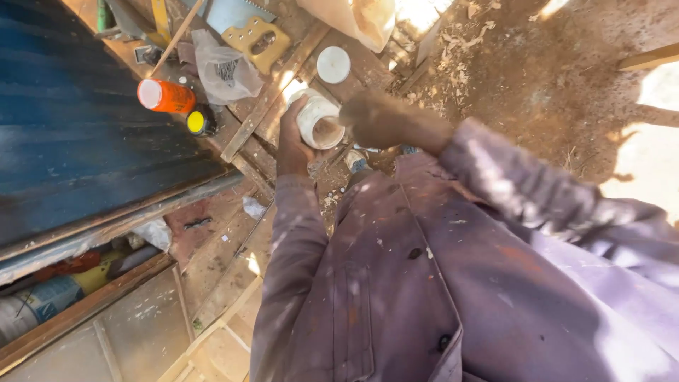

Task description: The person is preparing a wood filler mixture by combining wood dust and glue in a small cup and stirring it with a stick.

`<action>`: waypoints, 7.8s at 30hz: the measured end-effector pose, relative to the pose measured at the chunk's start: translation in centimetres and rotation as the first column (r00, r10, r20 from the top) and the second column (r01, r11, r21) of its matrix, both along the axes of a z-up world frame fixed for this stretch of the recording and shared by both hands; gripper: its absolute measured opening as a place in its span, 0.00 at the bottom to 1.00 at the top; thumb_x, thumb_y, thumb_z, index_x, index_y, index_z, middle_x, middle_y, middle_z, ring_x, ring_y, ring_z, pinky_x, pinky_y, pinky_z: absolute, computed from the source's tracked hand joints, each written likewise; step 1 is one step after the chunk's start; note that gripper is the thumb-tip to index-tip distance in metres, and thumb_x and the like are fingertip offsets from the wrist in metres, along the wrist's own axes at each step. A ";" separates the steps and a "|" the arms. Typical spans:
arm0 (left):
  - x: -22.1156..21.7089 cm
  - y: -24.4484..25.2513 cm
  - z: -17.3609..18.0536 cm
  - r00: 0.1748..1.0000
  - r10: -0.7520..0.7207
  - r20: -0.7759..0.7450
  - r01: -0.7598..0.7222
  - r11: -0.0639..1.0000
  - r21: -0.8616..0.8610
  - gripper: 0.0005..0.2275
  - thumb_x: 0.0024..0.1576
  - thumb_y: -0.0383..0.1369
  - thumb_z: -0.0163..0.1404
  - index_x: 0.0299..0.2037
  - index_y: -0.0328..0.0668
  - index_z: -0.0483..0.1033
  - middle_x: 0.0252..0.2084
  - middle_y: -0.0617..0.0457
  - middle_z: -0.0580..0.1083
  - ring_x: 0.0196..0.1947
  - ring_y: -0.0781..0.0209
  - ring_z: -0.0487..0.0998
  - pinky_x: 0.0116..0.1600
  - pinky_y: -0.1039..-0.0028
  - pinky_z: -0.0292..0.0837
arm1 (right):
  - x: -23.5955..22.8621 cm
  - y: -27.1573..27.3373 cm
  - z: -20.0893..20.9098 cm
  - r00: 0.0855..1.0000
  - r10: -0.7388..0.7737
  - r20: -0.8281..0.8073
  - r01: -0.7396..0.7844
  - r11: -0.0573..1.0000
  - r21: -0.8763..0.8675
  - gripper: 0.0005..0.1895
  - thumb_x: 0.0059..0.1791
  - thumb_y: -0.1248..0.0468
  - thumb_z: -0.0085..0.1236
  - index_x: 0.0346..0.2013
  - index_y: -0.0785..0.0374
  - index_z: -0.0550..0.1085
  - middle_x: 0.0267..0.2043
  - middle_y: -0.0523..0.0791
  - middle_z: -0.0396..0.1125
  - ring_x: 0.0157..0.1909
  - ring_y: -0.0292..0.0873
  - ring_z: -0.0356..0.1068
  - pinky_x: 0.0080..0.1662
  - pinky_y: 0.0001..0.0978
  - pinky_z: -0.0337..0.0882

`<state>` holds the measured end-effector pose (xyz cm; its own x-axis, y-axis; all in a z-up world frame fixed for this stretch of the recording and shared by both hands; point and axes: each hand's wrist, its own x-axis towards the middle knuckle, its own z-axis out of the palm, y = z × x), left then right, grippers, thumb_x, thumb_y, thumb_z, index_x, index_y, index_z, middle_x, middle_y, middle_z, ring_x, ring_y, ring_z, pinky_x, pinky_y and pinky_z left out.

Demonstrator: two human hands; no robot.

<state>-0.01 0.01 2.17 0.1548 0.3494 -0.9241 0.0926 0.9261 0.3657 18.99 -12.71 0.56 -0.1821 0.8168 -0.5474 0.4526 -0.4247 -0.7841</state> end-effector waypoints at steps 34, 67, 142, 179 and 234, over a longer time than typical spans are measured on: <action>-4.5 1.5 -1.0 0.947 -0.111 0.303 0.106 0.994 0.033 0.20 0.46 0.43 0.65 0.45 0.42 0.80 0.46 0.43 0.79 0.48 0.44 0.81 0.57 0.52 0.75 | -12.0 -2.7 3.2 0.936 -0.005 0.352 -0.090 0.963 0.254 0.06 0.49 0.69 0.45 0.32 0.68 0.72 0.34 0.49 0.65 0.27 0.40 0.65 0.28 0.29 0.70; -5.1 -0.4 5.9 0.935 -0.353 0.030 0.347 0.931 0.111 0.20 0.41 0.52 0.51 0.37 0.49 0.75 0.34 0.52 0.76 0.35 0.55 0.74 0.41 0.63 0.69 | -13.1 -6.6 6.9 0.780 -0.620 -0.084 0.589 0.774 -0.232 0.07 0.58 0.63 0.44 0.39 0.59 0.70 0.27 0.42 0.59 0.20 0.34 0.53 0.20 0.26 0.56; -4.8 1.0 4.7 0.944 -0.321 0.073 0.313 0.944 0.101 0.22 0.45 0.49 0.52 0.46 0.45 0.76 0.38 0.50 0.78 0.37 0.51 0.77 0.37 0.60 0.71 | -14.8 -1.1 11.6 0.923 -0.222 0.313 0.264 0.959 -0.099 0.17 0.55 0.70 0.32 0.21 0.60 0.61 0.22 0.41 0.57 0.18 0.35 0.53 0.21 0.26 0.57; -2.4 1.7 -1.0 0.980 -0.189 0.060 0.185 0.980 0.074 0.28 0.42 0.53 0.60 0.46 0.43 0.75 0.42 0.38 0.77 0.46 0.37 0.77 0.47 0.39 0.73 | -14.3 -0.7 3.0 0.455 -0.812 -0.367 0.736 0.574 -0.359 0.18 0.54 0.63 0.47 0.27 0.74 0.77 0.16 0.51 0.68 0.12 0.36 0.67 0.14 0.27 0.70; 4.0 -0.5 -3.9 0.990 0.092 -0.110 -0.075 0.986 0.148 0.22 0.39 0.47 0.65 0.41 0.46 0.80 0.38 0.41 0.82 0.39 0.39 0.84 0.53 0.46 0.76 | 6.0 -12.0 4.6 0.985 0.172 -0.003 -0.168 0.968 0.188 0.21 0.54 0.66 0.42 0.58 0.69 0.74 0.19 0.47 0.67 0.12 0.34 0.62 0.15 0.22 0.61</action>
